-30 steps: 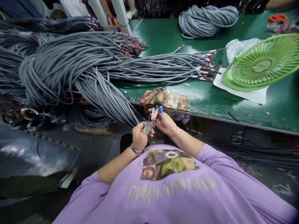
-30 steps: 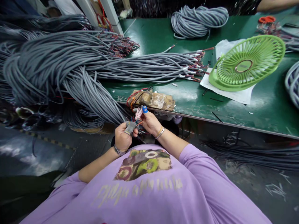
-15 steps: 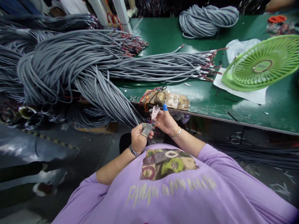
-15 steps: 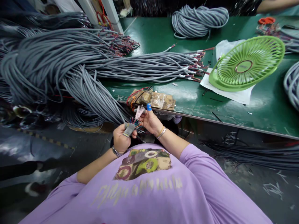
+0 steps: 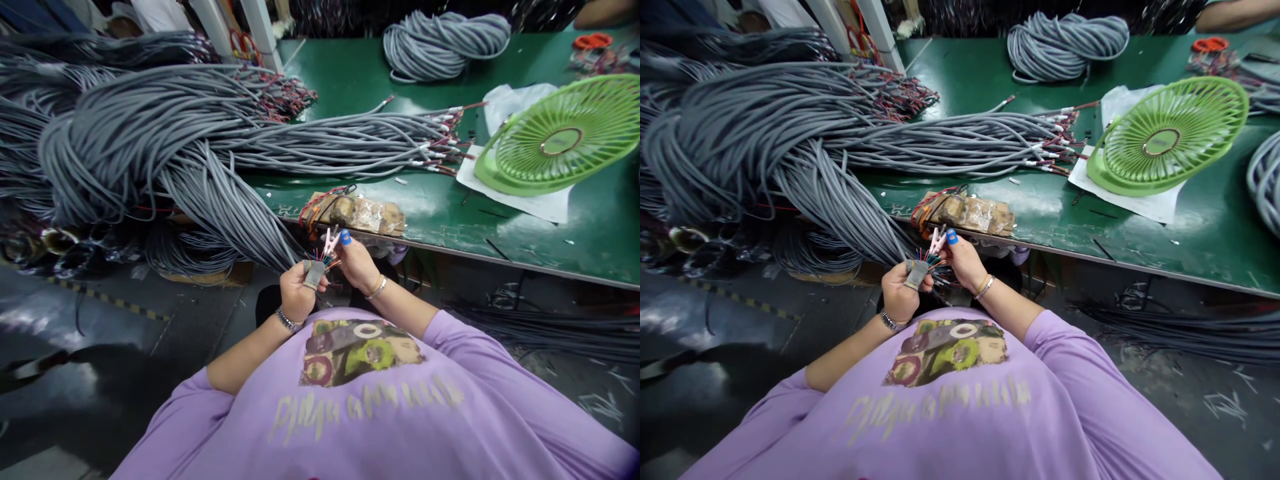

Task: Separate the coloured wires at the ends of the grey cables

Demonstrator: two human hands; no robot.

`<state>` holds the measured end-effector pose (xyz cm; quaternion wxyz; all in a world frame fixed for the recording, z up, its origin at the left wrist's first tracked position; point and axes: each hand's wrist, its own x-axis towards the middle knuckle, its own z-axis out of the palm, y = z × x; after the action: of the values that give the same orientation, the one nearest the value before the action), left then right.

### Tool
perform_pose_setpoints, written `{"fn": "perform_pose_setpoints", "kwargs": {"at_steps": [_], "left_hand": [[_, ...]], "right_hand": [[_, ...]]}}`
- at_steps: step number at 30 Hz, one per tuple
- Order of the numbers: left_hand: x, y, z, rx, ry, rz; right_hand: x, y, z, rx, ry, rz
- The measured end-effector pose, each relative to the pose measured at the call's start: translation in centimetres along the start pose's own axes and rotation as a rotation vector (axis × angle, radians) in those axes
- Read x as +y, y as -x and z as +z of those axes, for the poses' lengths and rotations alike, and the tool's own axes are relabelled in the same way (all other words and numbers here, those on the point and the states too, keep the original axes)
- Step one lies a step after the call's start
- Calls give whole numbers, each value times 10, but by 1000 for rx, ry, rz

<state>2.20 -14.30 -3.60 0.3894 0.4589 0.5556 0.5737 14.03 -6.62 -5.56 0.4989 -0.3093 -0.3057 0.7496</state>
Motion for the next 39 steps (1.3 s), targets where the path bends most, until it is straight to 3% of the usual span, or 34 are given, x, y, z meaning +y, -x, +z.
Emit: {"fn": "perform_pose_setpoints", "kwargs": {"at_steps": [4,12,24,32,39], "left_hand": [[-1,-1,1,-13,-9,-7],[-2,-3,2,-18,-40,-28],[-2,4,-2,-11,-23,19],[0,2,-3,25,-39,26],[-2,-2,-3,38,-11,32]], "right_hand": [[-6,-3,8,-32,-148,171],[-8,-4,14,53,-222,163],[-13,2,9,-48,-278,304],[-11,3,5,-70,-208,196],[-12,2,6,-32,-204,237]]}}
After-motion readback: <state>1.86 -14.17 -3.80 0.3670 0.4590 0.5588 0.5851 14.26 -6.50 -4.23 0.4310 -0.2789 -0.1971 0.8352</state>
